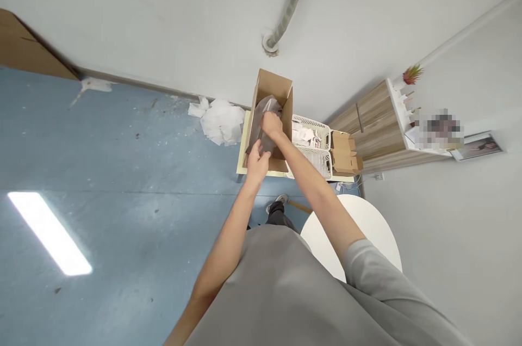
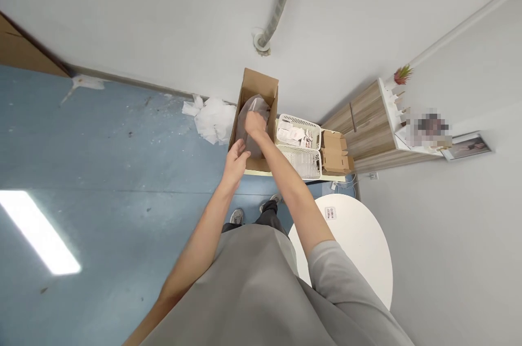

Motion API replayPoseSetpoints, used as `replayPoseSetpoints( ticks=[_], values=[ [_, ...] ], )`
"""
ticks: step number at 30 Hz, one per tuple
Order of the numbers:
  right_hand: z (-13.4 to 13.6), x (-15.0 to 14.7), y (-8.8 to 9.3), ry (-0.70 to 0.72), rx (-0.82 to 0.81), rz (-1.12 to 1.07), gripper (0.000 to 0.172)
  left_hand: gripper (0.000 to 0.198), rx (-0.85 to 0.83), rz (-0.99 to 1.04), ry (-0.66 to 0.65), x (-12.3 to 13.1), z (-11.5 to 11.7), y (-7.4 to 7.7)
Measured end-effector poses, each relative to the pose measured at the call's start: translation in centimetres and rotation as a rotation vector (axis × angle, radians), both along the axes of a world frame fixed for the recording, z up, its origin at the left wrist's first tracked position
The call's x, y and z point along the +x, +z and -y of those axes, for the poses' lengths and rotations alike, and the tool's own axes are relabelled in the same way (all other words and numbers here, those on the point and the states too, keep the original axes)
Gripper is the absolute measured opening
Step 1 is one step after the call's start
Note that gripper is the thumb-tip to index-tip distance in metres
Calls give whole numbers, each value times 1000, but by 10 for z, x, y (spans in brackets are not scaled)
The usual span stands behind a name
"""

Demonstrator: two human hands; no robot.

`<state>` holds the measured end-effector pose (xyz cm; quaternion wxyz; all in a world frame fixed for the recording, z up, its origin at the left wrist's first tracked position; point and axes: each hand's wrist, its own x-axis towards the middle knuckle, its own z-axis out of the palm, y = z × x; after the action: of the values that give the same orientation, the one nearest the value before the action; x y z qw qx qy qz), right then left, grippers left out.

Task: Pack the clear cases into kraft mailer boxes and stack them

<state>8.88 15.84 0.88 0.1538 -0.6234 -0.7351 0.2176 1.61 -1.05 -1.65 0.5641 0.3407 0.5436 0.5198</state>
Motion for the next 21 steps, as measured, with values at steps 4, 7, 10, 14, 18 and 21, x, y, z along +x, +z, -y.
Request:
replayPoseSetpoints(
  ticks=[4,7,10,14,18,21],
  values=[
    [21,32,69,-99,91,36,33,71,53,4,-57,10,-8,18],
    [52,77,118,-169,248,-160,28,80,97,19,-119,19,-11,31],
    [97,133,147,-322,427,-377,34,95,128,39,-186,37,-14,42],
    [173,209,153,-533,584,-618,43,106,145,73,-318,84,-12,56],
    [252,275,134,-748,659,-763,42,116,133,47,-515,141,11,69],
    [310,314,110,-894,662,-798,43,102,137,70,-782,179,40,74]
  ],
)
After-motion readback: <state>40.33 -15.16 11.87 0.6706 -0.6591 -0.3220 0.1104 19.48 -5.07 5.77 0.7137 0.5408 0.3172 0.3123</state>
